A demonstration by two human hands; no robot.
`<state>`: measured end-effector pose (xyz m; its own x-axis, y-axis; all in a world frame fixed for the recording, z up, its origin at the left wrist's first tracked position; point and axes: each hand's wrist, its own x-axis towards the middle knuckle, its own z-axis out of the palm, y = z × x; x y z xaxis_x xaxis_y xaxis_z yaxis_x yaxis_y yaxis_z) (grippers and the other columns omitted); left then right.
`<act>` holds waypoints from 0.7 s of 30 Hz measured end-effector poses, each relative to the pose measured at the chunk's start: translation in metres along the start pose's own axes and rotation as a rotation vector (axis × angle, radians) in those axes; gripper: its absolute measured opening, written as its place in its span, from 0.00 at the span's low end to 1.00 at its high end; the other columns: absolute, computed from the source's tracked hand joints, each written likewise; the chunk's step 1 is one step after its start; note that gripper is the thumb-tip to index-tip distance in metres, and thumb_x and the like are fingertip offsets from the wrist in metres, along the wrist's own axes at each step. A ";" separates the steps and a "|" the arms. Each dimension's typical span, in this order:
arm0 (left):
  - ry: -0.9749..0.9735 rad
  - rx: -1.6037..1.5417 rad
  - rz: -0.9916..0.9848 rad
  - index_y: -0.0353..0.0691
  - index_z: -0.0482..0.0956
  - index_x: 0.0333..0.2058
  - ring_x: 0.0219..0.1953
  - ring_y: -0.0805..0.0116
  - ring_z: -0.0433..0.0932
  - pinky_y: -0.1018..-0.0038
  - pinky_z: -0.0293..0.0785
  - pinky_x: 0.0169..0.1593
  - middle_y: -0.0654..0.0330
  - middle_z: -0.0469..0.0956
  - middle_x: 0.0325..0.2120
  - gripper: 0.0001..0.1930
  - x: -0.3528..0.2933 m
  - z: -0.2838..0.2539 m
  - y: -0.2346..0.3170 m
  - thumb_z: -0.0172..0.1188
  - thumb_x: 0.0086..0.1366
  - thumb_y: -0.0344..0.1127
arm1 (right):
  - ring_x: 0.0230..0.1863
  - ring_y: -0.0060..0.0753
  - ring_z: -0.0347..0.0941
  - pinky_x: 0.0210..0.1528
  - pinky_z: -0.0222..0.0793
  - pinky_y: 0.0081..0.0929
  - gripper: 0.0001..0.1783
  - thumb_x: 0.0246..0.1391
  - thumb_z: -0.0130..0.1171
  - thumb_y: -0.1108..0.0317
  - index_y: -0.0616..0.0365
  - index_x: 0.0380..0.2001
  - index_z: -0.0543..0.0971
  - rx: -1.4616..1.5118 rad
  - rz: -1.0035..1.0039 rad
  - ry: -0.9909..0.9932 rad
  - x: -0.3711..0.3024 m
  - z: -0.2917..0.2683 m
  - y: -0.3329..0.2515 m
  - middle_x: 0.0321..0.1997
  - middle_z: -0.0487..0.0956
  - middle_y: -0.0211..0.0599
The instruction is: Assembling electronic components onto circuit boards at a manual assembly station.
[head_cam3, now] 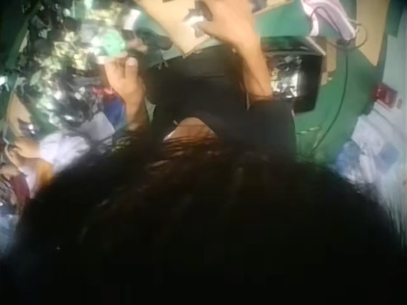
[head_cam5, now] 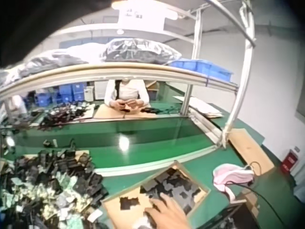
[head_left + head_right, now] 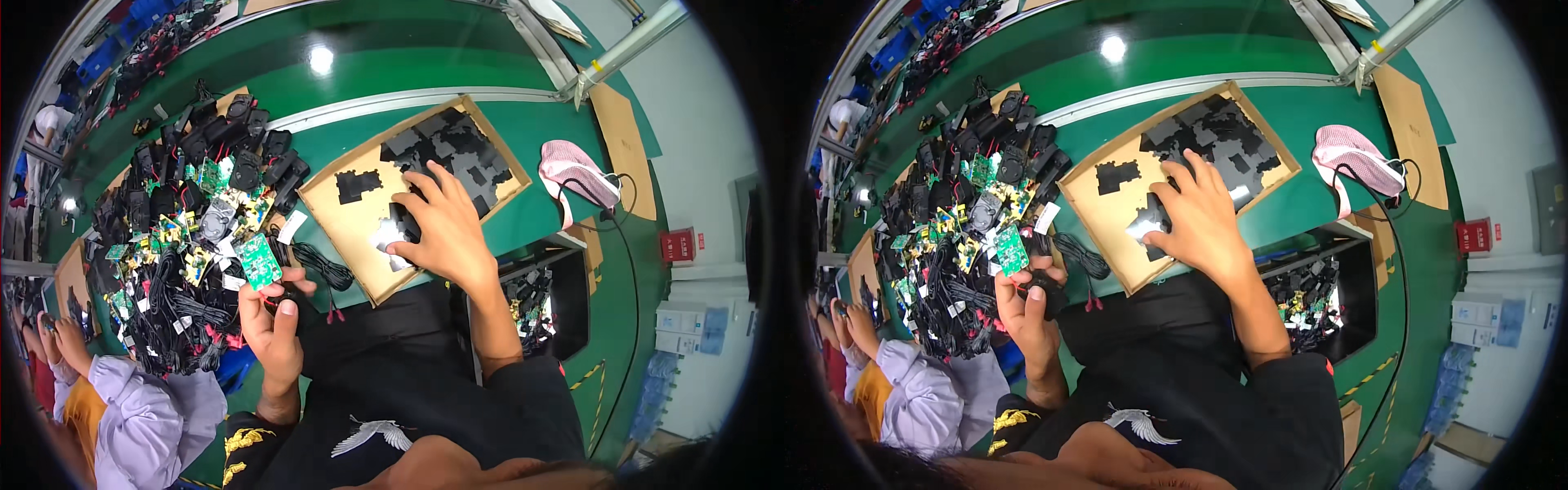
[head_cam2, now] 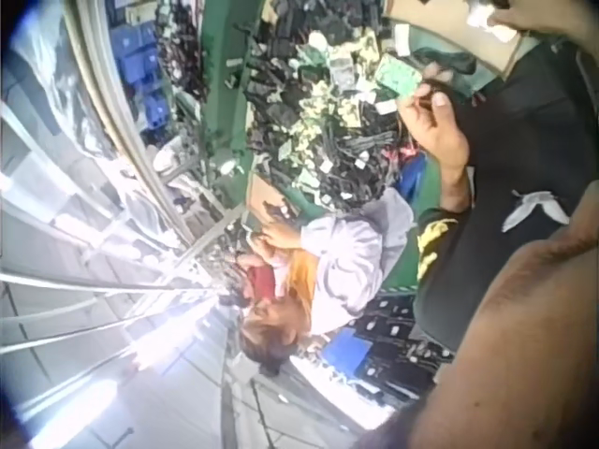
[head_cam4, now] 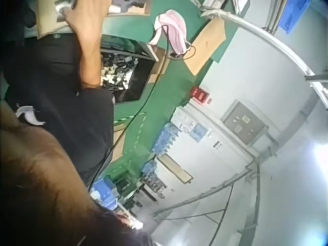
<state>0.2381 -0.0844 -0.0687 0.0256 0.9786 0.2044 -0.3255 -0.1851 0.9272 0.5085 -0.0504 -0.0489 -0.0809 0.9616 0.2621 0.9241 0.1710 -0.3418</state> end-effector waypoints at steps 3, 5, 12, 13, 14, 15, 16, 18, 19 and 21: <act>-0.037 -0.072 -0.049 0.39 0.66 0.46 0.40 0.62 0.78 0.64 0.77 0.48 0.45 0.78 0.47 0.09 -0.001 -0.001 0.003 0.56 0.71 0.27 | 0.72 0.56 0.62 0.71 0.60 0.50 0.25 0.35 0.81 0.58 0.52 0.39 0.84 0.004 0.025 -0.059 0.004 -0.003 0.002 0.61 0.77 0.35; -0.042 -0.093 -0.080 0.39 0.66 0.46 0.38 0.63 0.77 0.65 0.77 0.46 0.45 0.78 0.46 0.09 -0.004 -0.004 0.001 0.56 0.71 0.27 | 0.68 0.53 0.66 0.68 0.63 0.47 0.19 0.39 0.79 0.60 0.53 0.34 0.82 0.015 0.018 -0.038 0.004 -0.002 0.006 0.57 0.79 0.35; -0.193 -0.083 -0.218 0.37 0.69 0.47 0.41 0.63 0.78 0.63 0.77 0.49 0.46 0.78 0.47 0.07 -0.020 -0.011 -0.011 0.54 0.72 0.27 | 0.61 0.51 0.71 0.63 0.67 0.44 0.21 0.45 0.74 0.65 0.53 0.46 0.83 0.206 -0.013 0.044 0.008 -0.007 0.009 0.54 0.80 0.38; -0.229 -0.062 -0.223 0.36 0.69 0.47 0.42 0.63 0.78 0.63 0.77 0.50 0.46 0.78 0.48 0.08 -0.020 -0.013 -0.013 0.54 0.72 0.27 | 0.62 0.52 0.70 0.64 0.67 0.45 0.24 0.42 0.76 0.65 0.52 0.46 0.83 0.135 -0.055 -0.014 0.003 -0.009 0.007 0.56 0.79 0.37; -0.238 -0.069 -0.235 0.37 0.69 0.48 0.43 0.63 0.78 0.63 0.77 0.50 0.47 0.78 0.48 0.08 -0.017 -0.012 -0.013 0.54 0.73 0.28 | 0.63 0.52 0.70 0.64 0.67 0.45 0.27 0.39 0.78 0.65 0.52 0.47 0.83 0.064 -0.097 -0.073 0.001 -0.010 0.006 0.59 0.78 0.36; -0.237 -0.069 -0.232 0.37 0.69 0.48 0.43 0.63 0.78 0.63 0.77 0.50 0.47 0.78 0.48 0.08 -0.016 -0.012 -0.013 0.54 0.73 0.28 | 0.64 0.50 0.69 0.64 0.67 0.44 0.29 0.35 0.80 0.66 0.51 0.46 0.83 0.034 -0.095 -0.078 0.000 -0.008 0.006 0.60 0.76 0.34; -0.227 -0.089 -0.229 0.37 0.69 0.48 0.43 0.64 0.78 0.63 0.77 0.50 0.47 0.78 0.48 0.08 -0.016 -0.012 -0.014 0.54 0.73 0.28 | 0.64 0.50 0.69 0.64 0.67 0.44 0.29 0.35 0.80 0.66 0.51 0.46 0.83 0.033 -0.094 -0.077 0.001 -0.010 0.007 0.60 0.76 0.34; -0.216 -0.108 -0.225 0.37 0.69 0.48 0.43 0.64 0.78 0.63 0.77 0.49 0.47 0.78 0.49 0.08 -0.015 -0.012 -0.014 0.54 0.73 0.28 | 0.63 0.49 0.69 0.63 0.68 0.43 0.27 0.35 0.80 0.65 0.51 0.43 0.82 0.067 -0.042 -0.134 0.006 -0.013 0.010 0.57 0.77 0.35; -0.209 -0.130 -0.251 0.36 0.69 0.48 0.44 0.64 0.78 0.63 0.77 0.50 0.47 0.78 0.49 0.08 -0.015 -0.013 -0.014 0.54 0.73 0.28 | 0.61 0.48 0.70 0.61 0.68 0.43 0.23 0.36 0.79 0.64 0.54 0.37 0.79 0.077 -0.057 -0.094 0.007 -0.011 0.010 0.55 0.77 0.35; -0.204 -0.153 -0.278 0.36 0.70 0.48 0.44 0.65 0.77 0.64 0.76 0.50 0.47 0.78 0.49 0.08 -0.016 -0.013 -0.015 0.55 0.73 0.28 | 0.60 0.48 0.71 0.59 0.68 0.42 0.22 0.38 0.79 0.64 0.56 0.35 0.77 0.104 -0.042 -0.093 0.011 -0.012 0.010 0.53 0.77 0.35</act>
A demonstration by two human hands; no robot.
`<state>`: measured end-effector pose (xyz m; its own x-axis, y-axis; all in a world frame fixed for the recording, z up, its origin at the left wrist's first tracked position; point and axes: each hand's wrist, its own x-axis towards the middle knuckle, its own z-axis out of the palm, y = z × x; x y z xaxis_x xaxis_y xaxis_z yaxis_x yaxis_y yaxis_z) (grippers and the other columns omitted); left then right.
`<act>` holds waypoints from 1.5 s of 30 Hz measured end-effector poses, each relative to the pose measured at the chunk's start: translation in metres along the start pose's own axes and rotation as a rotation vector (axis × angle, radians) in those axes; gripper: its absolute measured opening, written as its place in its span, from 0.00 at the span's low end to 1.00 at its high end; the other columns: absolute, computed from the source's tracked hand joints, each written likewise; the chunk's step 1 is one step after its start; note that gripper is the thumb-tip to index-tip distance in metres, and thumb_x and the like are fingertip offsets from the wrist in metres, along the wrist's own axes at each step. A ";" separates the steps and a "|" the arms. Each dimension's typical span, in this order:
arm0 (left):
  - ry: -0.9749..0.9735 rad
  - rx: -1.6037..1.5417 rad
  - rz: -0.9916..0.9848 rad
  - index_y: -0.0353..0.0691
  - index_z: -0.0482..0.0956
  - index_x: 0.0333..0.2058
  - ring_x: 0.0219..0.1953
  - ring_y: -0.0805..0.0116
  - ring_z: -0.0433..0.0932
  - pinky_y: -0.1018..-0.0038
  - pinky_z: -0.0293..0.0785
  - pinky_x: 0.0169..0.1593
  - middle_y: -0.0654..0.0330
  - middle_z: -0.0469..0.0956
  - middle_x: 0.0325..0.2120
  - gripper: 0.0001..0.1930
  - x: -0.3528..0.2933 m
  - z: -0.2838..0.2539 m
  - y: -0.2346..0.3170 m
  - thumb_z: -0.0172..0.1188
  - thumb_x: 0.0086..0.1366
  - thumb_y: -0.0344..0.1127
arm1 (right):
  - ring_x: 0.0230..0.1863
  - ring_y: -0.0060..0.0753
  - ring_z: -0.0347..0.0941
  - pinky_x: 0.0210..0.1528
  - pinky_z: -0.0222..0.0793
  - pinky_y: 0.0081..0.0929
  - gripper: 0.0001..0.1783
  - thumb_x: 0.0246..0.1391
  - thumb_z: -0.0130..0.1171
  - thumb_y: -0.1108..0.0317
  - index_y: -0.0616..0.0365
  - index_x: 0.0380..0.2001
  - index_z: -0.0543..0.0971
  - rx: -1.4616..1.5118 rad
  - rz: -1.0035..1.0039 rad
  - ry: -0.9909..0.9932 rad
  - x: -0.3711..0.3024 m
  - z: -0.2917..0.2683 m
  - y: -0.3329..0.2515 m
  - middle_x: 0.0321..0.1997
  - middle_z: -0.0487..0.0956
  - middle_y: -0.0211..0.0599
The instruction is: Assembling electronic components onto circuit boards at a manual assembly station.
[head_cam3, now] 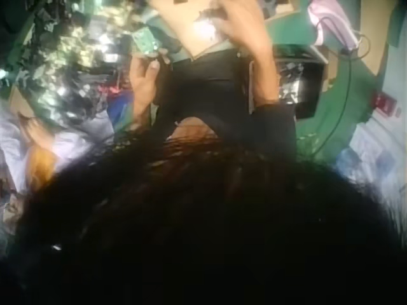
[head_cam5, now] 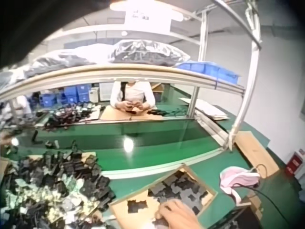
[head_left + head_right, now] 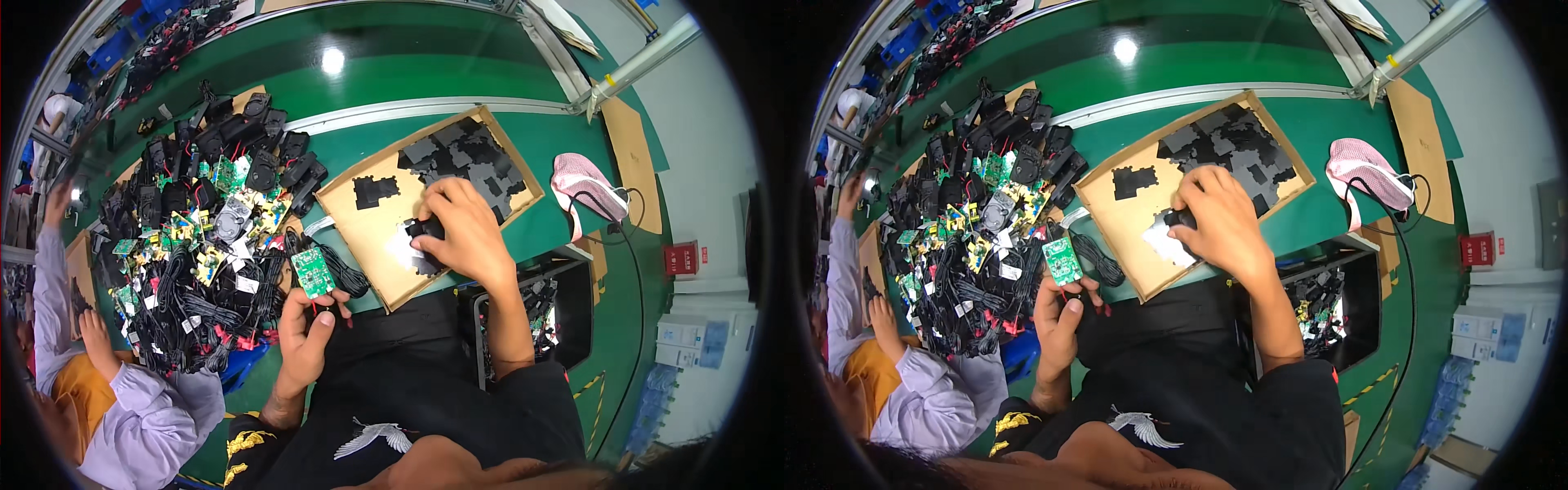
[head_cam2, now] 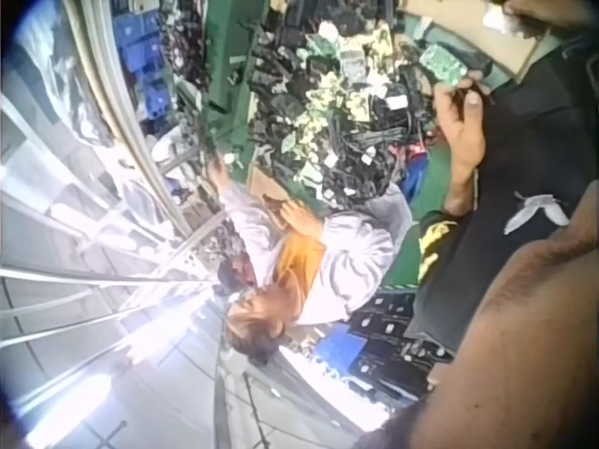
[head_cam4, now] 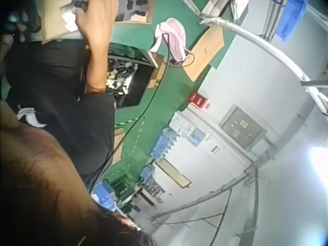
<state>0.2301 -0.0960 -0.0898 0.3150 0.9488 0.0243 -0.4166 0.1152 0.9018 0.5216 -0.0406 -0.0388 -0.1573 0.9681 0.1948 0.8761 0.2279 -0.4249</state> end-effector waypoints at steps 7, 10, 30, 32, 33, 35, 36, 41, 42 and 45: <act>-0.082 0.072 -0.024 0.37 0.70 0.48 0.44 0.66 0.77 0.65 0.74 0.53 0.49 0.78 0.49 0.08 -0.004 0.004 0.000 0.55 0.73 0.29 | 0.36 0.17 0.73 0.39 0.69 0.21 0.08 0.58 0.67 0.73 0.61 0.33 0.76 0.625 0.315 0.168 0.011 0.003 0.010 0.35 0.80 0.26; -0.066 0.035 0.010 0.36 0.71 0.48 0.44 0.66 0.77 0.65 0.74 0.54 0.49 0.78 0.49 0.08 -0.003 0.005 -0.003 0.55 0.73 0.29 | 0.33 0.11 0.72 0.32 0.68 0.14 0.16 0.60 0.65 0.77 0.61 0.50 0.77 0.998 0.305 0.339 0.007 0.016 0.002 0.36 0.78 0.25; -0.299 -0.087 -0.033 0.38 0.61 0.65 0.64 0.61 0.73 0.62 0.78 0.59 0.47 0.63 0.69 0.31 0.018 -0.008 -0.007 0.55 0.64 0.13 | 0.47 0.28 0.73 0.46 0.70 0.21 0.18 0.66 0.58 0.79 0.67 0.58 0.77 0.755 -0.077 0.271 -0.048 0.051 -0.085 0.48 0.75 0.40; -0.286 -0.118 -0.044 0.38 0.60 0.65 0.65 0.61 0.73 0.64 0.79 0.57 0.47 0.61 0.70 0.33 0.015 -0.005 -0.003 0.55 0.63 0.13 | 0.41 0.25 0.76 0.37 0.71 0.19 0.15 0.60 0.63 0.81 0.67 0.51 0.81 1.022 -0.004 0.258 -0.048 0.058 -0.089 0.43 0.79 0.40; -0.259 -0.132 -0.065 0.39 0.60 0.66 0.65 0.61 0.72 0.66 0.80 0.56 0.47 0.59 0.71 0.34 0.015 -0.002 -0.002 0.56 0.63 0.12 | 0.41 0.25 0.76 0.37 0.71 0.19 0.15 0.60 0.63 0.81 0.67 0.51 0.81 1.035 0.004 0.250 -0.046 0.058 -0.086 0.43 0.79 0.40; -0.296 -0.153 -0.115 0.41 0.59 0.66 0.65 0.62 0.71 0.69 0.81 0.53 0.49 0.57 0.72 0.36 0.019 -0.005 -0.006 0.57 0.62 0.11 | 0.31 0.22 0.76 0.29 0.69 0.18 0.13 0.52 0.70 0.82 0.65 0.43 0.85 0.876 -0.126 0.261 -0.038 0.054 -0.080 0.35 0.82 0.38; -0.308 -0.183 -0.134 0.41 0.59 0.66 0.65 0.63 0.71 0.70 0.80 0.53 0.49 0.58 0.72 0.36 0.017 -0.008 -0.006 0.57 0.62 0.11 | 0.31 0.22 0.76 0.29 0.69 0.18 0.13 0.52 0.70 0.82 0.65 0.43 0.85 0.874 -0.125 0.254 -0.040 0.055 -0.085 0.35 0.82 0.38; -0.305 -0.132 -0.183 0.41 0.61 0.65 0.63 0.67 0.72 0.74 0.78 0.52 0.52 0.62 0.70 0.37 0.014 -0.008 0.002 0.55 0.58 0.10 | 0.22 0.18 0.71 0.24 0.64 0.18 0.11 0.47 0.73 0.82 0.63 0.37 0.87 0.792 -0.086 0.187 -0.040 0.059 -0.094 0.26 0.82 0.34; -0.269 -0.105 -0.206 0.40 0.61 0.65 0.60 0.66 0.74 0.73 0.78 0.49 0.50 0.63 0.69 0.38 0.013 -0.008 0.003 0.56 0.56 0.10 | 0.22 0.18 0.71 0.24 0.64 0.18 0.11 0.47 0.73 0.82 0.63 0.37 0.87 0.794 -0.087 0.183 -0.041 0.058 -0.095 0.26 0.82 0.34; -0.257 -0.066 -0.211 0.39 0.61 0.65 0.59 0.65 0.75 0.72 0.79 0.47 0.47 0.64 0.68 0.39 0.012 -0.011 -0.001 0.55 0.54 0.11 | 0.21 0.18 0.70 0.23 0.63 0.19 0.11 0.46 0.74 0.82 0.62 0.36 0.87 0.808 -0.032 0.122 -0.042 0.058 -0.096 0.24 0.81 0.33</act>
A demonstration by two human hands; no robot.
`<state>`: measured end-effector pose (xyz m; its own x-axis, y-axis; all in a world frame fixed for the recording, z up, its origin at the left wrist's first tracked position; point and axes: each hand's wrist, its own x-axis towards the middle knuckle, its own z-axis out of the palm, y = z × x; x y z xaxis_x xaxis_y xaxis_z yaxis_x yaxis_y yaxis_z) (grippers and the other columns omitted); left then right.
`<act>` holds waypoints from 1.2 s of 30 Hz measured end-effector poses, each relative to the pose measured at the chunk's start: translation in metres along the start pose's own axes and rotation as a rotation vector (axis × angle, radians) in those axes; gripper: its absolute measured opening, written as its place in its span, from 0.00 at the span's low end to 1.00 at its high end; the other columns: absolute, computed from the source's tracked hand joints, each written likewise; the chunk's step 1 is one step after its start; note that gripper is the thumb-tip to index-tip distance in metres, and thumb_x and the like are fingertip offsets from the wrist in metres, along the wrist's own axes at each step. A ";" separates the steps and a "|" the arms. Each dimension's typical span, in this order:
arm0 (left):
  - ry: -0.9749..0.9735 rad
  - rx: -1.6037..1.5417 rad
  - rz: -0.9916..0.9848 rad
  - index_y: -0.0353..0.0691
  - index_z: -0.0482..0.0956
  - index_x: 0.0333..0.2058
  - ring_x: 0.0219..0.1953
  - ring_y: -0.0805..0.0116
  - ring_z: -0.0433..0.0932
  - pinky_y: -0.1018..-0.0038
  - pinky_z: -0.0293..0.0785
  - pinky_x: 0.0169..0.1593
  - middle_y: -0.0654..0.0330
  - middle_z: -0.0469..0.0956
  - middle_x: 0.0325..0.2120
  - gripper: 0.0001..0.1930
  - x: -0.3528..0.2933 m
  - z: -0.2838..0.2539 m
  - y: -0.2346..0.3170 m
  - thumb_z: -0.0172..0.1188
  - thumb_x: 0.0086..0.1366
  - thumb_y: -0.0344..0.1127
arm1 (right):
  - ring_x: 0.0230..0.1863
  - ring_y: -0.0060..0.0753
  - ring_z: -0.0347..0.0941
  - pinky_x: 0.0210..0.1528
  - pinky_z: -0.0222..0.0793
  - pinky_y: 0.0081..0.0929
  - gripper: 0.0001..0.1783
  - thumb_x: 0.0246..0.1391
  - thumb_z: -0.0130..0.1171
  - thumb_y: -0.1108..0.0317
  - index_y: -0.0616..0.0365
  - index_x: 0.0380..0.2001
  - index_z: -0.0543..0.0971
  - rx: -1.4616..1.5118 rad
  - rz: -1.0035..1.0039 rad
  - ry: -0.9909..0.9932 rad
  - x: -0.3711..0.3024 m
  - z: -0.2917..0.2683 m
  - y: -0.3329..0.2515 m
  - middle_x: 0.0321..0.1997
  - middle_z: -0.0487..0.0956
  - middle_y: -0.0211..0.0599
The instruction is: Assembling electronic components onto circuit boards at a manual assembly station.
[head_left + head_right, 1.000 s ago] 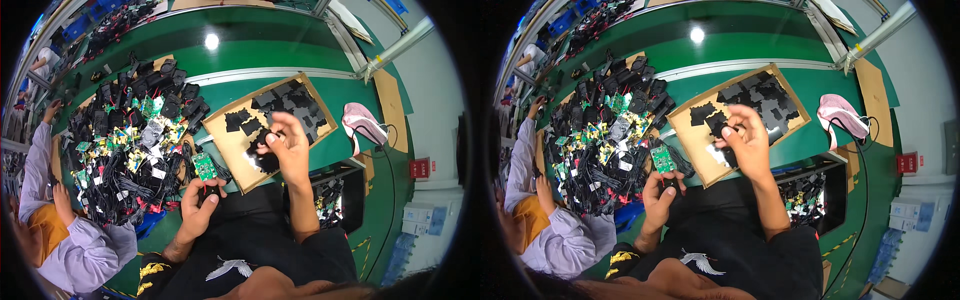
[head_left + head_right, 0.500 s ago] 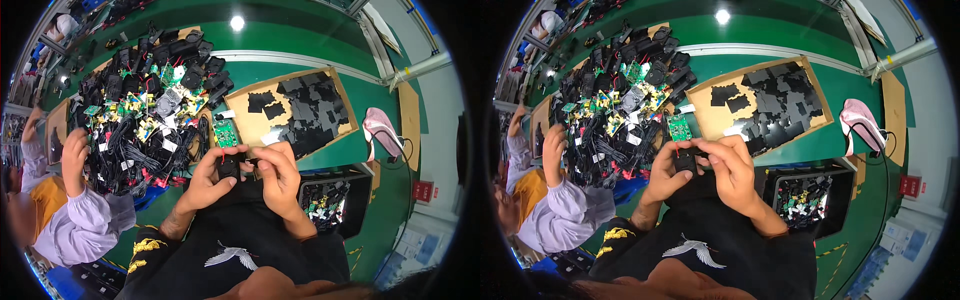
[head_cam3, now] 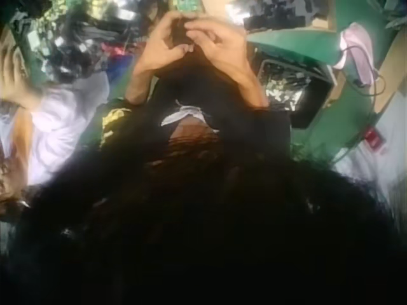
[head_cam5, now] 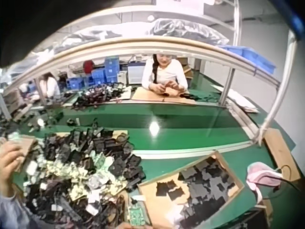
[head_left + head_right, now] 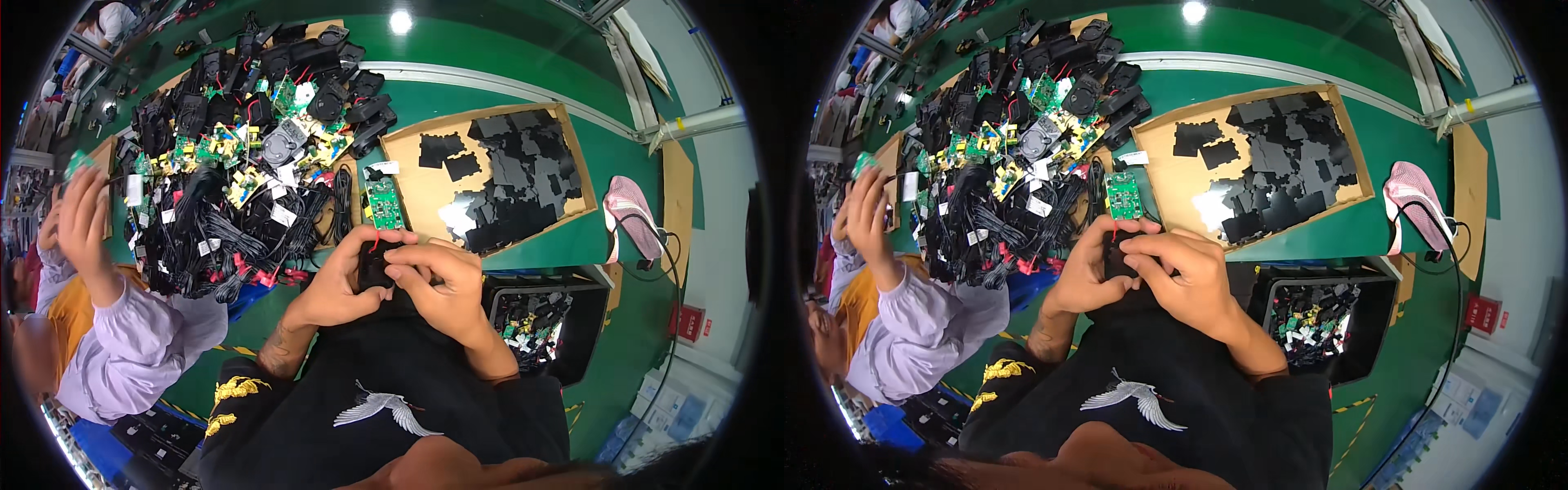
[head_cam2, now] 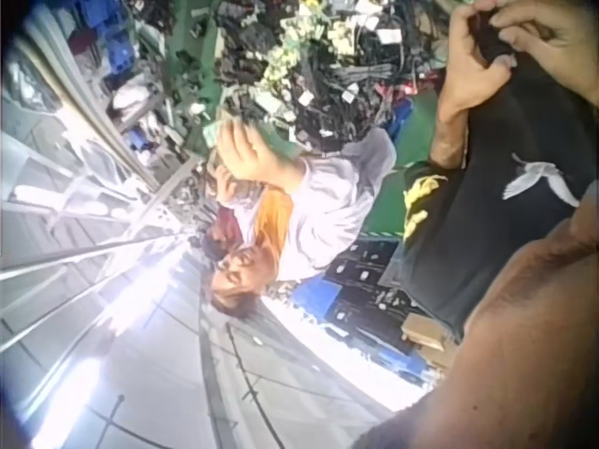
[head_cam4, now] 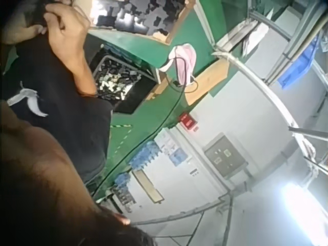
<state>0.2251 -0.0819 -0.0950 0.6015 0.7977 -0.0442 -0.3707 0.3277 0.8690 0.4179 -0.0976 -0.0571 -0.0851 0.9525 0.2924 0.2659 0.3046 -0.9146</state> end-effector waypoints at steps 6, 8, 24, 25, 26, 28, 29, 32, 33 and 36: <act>-0.040 0.036 0.007 0.42 0.61 0.65 0.61 0.66 0.74 0.74 0.77 0.50 0.53 0.66 0.68 0.37 0.001 0.001 0.005 0.53 0.57 0.10 | 0.21 0.19 0.70 0.24 0.64 0.20 0.11 0.45 0.74 0.82 0.63 0.35 0.87 -0.031 -0.134 0.022 0.002 0.004 -0.001 0.25 0.83 0.34; -0.055 -0.041 0.018 0.41 0.61 0.65 0.64 0.65 0.72 0.73 0.77 0.52 0.52 0.66 0.67 0.37 0.001 -0.001 0.001 0.53 0.57 0.11 | 0.22 0.19 0.71 0.23 0.64 0.19 0.11 0.45 0.74 0.81 0.63 0.35 0.87 -0.078 -0.107 0.041 -0.001 0.004 -0.005 0.27 0.84 0.35; 0.010 0.152 0.077 0.35 0.63 0.65 0.66 0.66 0.67 0.68 0.63 0.69 0.56 0.68 0.60 0.31 0.005 0.019 0.013 0.55 0.63 0.17 | 0.36 0.37 0.72 0.34 0.68 0.30 0.19 0.42 0.76 0.77 0.54 0.42 0.89 -0.610 -0.421 0.193 -0.005 0.012 0.001 0.43 0.81 0.35; 0.004 0.126 0.076 0.35 0.63 0.65 0.65 0.67 0.66 0.68 0.63 0.69 0.56 0.68 0.59 0.28 0.003 0.021 0.015 0.57 0.66 0.23 | 0.37 0.38 0.70 0.34 0.67 0.30 0.20 0.46 0.74 0.73 0.52 0.46 0.89 -0.634 -0.466 0.166 -0.009 0.007 0.007 0.46 0.80 0.35; 0.016 0.139 0.081 0.35 0.63 0.65 0.65 0.67 0.66 0.68 0.63 0.69 0.56 0.68 0.59 0.28 0.004 0.020 0.015 0.57 0.66 0.23 | 0.37 0.38 0.70 0.34 0.67 0.30 0.20 0.46 0.74 0.73 0.52 0.46 0.89 -0.619 -0.476 0.166 -0.010 0.004 0.009 0.46 0.80 0.35; -0.053 0.293 0.211 0.36 0.63 0.66 0.64 0.66 0.67 0.68 0.69 0.65 0.56 0.67 0.62 0.28 0.004 0.014 0.012 0.60 0.69 0.28 | 0.38 0.36 0.74 0.37 0.72 0.28 0.15 0.52 0.71 0.64 0.48 0.45 0.90 -0.676 -0.523 0.114 -0.012 0.003 0.008 0.46 0.81 0.33; 0.019 0.215 0.180 0.37 0.65 0.64 0.54 0.70 0.73 0.75 0.76 0.52 0.58 0.71 0.57 0.23 0.002 0.021 0.010 0.57 0.74 0.34 | 0.37 0.36 0.69 0.34 0.65 0.28 0.15 0.58 0.65 0.65 0.53 0.47 0.89 -0.649 -0.560 0.081 -0.012 0.000 0.009 0.47 0.78 0.38; -0.004 -0.066 0.028 0.39 0.67 0.61 0.42 0.75 0.76 0.80 0.74 0.38 0.59 0.76 0.51 0.18 0.004 0.025 0.009 0.54 0.77 0.36 | 0.40 0.38 0.69 0.36 0.66 0.29 0.15 0.64 0.61 0.60 0.55 0.46 0.88 -0.469 -0.461 0.068 -0.023 -0.015 0.019 0.49 0.77 0.42; 0.055 0.036 0.052 0.41 0.69 0.58 0.33 0.77 0.75 0.81 0.70 0.31 0.57 0.79 0.47 0.13 -0.002 0.023 0.014 0.51 0.79 0.36 | 0.42 0.40 0.69 0.39 0.67 0.32 0.17 0.68 0.57 0.56 0.54 0.49 0.86 -0.325 -0.494 0.148 -0.025 -0.014 0.029 0.51 0.75 0.44; 0.029 -0.026 -0.007 0.40 0.70 0.54 0.32 0.77 0.78 0.82 0.71 0.29 0.56 0.79 0.51 0.10 -0.016 0.020 0.023 0.49 0.78 0.32 | 0.46 0.47 0.69 0.48 0.68 0.42 0.20 0.66 0.60 0.52 0.51 0.53 0.82 -0.289 -0.596 0.088 -0.001 -0.029 0.016 0.53 0.76 0.45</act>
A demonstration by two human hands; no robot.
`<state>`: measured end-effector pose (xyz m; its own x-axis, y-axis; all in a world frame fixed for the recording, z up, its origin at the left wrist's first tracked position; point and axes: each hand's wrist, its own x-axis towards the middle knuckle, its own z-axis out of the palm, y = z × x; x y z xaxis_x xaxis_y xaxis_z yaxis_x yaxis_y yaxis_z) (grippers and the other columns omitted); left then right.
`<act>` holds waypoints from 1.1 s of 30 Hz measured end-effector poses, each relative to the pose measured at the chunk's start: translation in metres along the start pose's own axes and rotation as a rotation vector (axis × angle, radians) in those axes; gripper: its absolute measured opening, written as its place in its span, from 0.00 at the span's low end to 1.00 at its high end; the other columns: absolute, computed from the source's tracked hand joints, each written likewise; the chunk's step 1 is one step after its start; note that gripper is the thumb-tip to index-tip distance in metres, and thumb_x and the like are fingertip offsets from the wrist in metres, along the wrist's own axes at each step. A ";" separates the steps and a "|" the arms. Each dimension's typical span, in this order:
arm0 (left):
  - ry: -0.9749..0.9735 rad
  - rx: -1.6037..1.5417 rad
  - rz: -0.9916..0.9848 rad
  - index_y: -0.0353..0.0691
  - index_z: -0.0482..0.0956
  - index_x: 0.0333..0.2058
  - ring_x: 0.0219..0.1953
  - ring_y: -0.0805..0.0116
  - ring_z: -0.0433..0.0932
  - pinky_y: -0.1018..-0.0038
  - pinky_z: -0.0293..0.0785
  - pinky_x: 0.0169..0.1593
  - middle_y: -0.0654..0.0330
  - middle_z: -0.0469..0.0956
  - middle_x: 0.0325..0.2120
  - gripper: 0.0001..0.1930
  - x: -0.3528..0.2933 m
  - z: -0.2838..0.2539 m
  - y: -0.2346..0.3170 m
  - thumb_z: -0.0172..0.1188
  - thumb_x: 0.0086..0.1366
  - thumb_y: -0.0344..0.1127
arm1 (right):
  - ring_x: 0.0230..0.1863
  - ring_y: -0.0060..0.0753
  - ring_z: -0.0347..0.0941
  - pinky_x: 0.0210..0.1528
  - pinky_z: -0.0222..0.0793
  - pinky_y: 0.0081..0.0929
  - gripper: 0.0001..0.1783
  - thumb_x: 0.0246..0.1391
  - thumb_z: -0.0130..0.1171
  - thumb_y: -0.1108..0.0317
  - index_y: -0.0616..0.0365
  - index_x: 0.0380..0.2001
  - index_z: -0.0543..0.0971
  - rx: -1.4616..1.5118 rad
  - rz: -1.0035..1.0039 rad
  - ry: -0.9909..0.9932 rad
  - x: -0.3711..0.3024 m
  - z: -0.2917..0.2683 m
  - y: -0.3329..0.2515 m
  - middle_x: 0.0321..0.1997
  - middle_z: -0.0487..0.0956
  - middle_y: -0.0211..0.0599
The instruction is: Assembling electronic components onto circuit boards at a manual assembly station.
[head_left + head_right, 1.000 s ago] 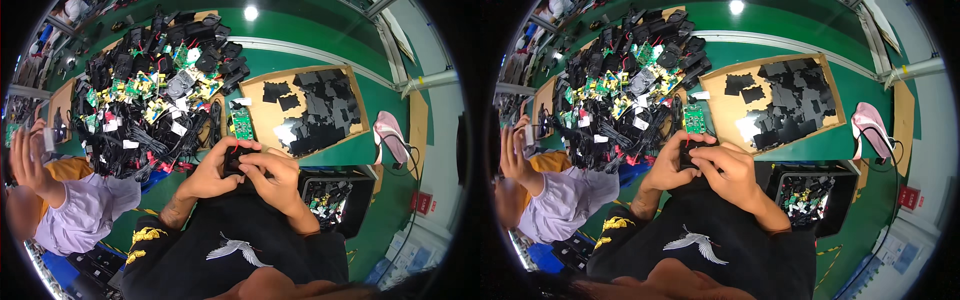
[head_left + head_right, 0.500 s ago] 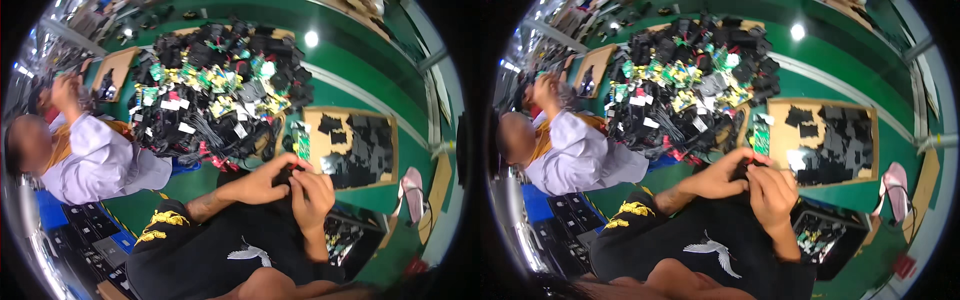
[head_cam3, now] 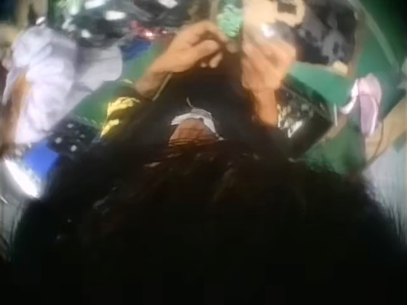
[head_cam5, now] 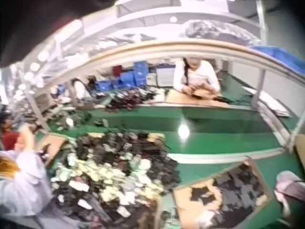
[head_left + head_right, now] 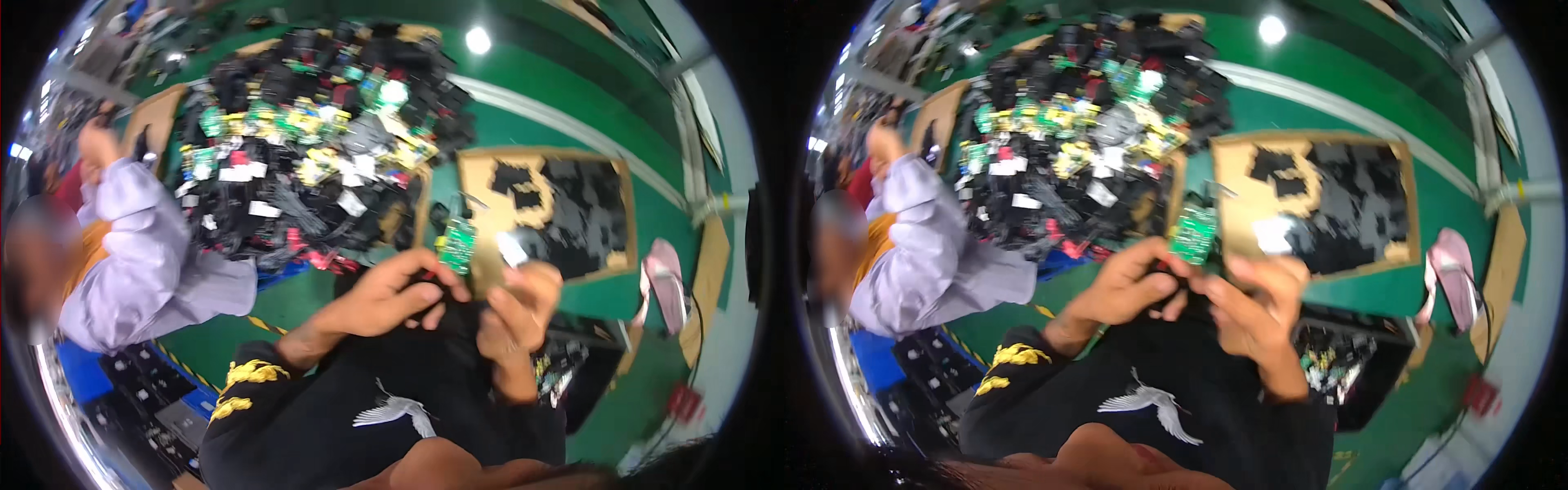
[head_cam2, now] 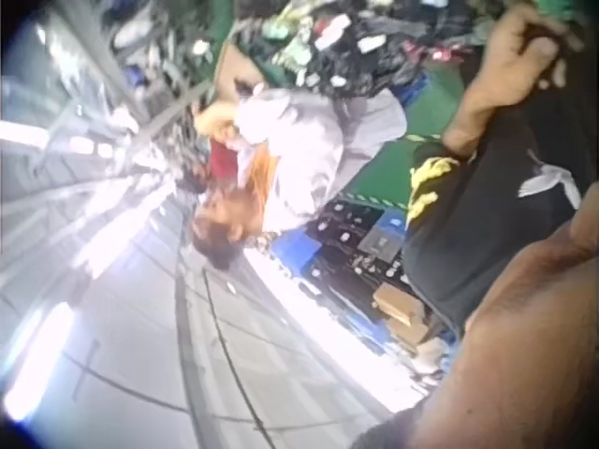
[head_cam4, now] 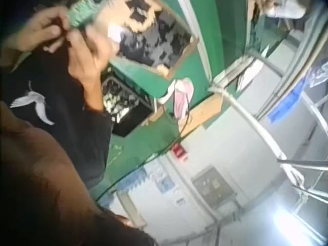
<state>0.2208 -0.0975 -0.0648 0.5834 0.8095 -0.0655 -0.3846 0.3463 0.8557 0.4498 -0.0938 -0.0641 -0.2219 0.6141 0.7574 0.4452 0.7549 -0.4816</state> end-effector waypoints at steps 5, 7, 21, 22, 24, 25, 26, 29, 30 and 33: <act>-0.153 -0.134 -0.178 0.35 0.66 0.55 0.24 0.68 0.81 0.79 0.72 0.22 0.46 0.80 0.44 0.13 -0.004 -0.011 0.022 0.54 0.75 0.30 | 0.63 0.58 0.73 0.70 0.54 0.61 0.23 0.58 0.68 0.52 0.52 0.53 0.84 0.402 0.040 -0.495 0.049 0.002 0.026 0.59 0.82 0.44; -0.184 -0.140 -0.271 0.35 0.63 0.55 0.21 0.67 0.80 0.80 0.72 0.19 0.43 0.81 0.42 0.15 0.001 -0.016 0.034 0.54 0.74 0.30 | 0.57 0.53 0.77 0.68 0.59 0.58 0.23 0.52 0.71 0.55 0.53 0.50 0.85 0.453 0.037 -0.586 0.056 0.003 0.029 0.56 0.83 0.42; 0.262 1.194 0.291 0.32 0.74 0.46 0.35 0.57 0.83 0.67 0.79 0.37 0.51 0.80 0.37 0.13 0.001 -0.003 0.030 0.57 0.63 0.15 | 0.31 0.35 0.79 0.31 0.76 0.30 0.20 0.41 0.76 0.70 0.55 0.42 0.86 0.196 -0.052 -0.447 0.059 0.010 0.014 0.38 0.80 0.33; 0.334 1.297 0.496 0.32 0.75 0.46 0.40 0.50 0.83 0.64 0.81 0.41 0.48 0.80 0.37 0.18 0.005 -0.006 0.023 0.58 0.57 0.11 | 0.31 0.33 0.78 0.31 0.75 0.29 0.21 0.44 0.76 0.67 0.57 0.44 0.86 0.296 0.027 -0.403 0.056 0.011 0.010 0.40 0.80 0.35; 0.396 1.279 0.602 0.32 0.75 0.46 0.40 0.49 0.83 0.64 0.81 0.41 0.47 0.80 0.39 0.18 0.006 -0.013 0.014 0.58 0.57 0.11 | 0.33 0.28 0.76 0.33 0.73 0.25 0.27 0.50 0.75 0.60 0.63 0.50 0.84 0.429 0.210 -0.287 0.052 0.015 -0.001 0.45 0.80 0.41; 0.458 1.254 0.710 0.32 0.75 0.45 0.40 0.49 0.83 0.64 0.81 0.41 0.46 0.80 0.41 0.18 0.007 -0.016 0.009 0.57 0.57 0.10 | 0.34 0.27 0.74 0.35 0.73 0.25 0.29 0.50 0.75 0.59 0.64 0.52 0.83 0.480 0.349 -0.255 0.049 0.018 -0.005 0.47 0.80 0.41; 0.498 1.241 0.736 0.32 0.74 0.47 0.37 0.53 0.83 0.66 0.81 0.39 0.44 0.80 0.43 0.17 0.006 -0.020 0.003 0.56 0.61 0.11 | 0.34 0.27 0.73 0.36 0.73 0.24 0.31 0.51 0.74 0.57 0.65 0.54 0.82 0.531 0.488 -0.220 0.046 0.020 -0.007 0.48 0.79 0.42; 0.602 1.070 0.769 0.35 0.66 0.53 0.37 0.71 0.76 0.75 0.77 0.40 0.45 0.76 0.47 0.11 0.012 -0.021 -0.010 0.53 0.75 0.25 | 0.40 0.40 0.81 0.41 0.76 0.31 0.25 0.51 0.72 0.67 0.62 0.52 0.82 0.340 0.302 -0.281 0.037 0.035 -0.004 0.47 0.82 0.45; 0.634 1.001 0.807 0.36 0.66 0.54 0.38 0.70 0.76 0.74 0.77 0.41 0.45 0.76 0.47 0.11 0.016 -0.022 -0.014 0.53 0.76 0.26 | 0.43 0.46 0.82 0.43 0.78 0.36 0.24 0.49 0.74 0.67 0.60 0.51 0.83 0.364 0.343 -0.267 0.038 0.038 -0.010 0.44 0.83 0.44; 0.691 0.758 0.846 0.37 0.65 0.56 0.39 0.69 0.76 0.73 0.77 0.44 0.45 0.75 0.47 0.14 0.024 -0.020 -0.022 0.55 0.76 0.30 | 0.41 0.45 0.82 0.43 0.79 0.36 0.28 0.44 0.78 0.59 0.58 0.49 0.83 0.294 0.275 -0.213 0.034 0.044 -0.016 0.45 0.83 0.40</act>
<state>0.2290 -0.0765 -0.0952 -0.2044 0.7941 0.5724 0.1759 -0.5454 0.8195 0.3972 -0.0749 -0.0502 -0.3169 0.8112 0.4915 0.2540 0.5718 -0.7801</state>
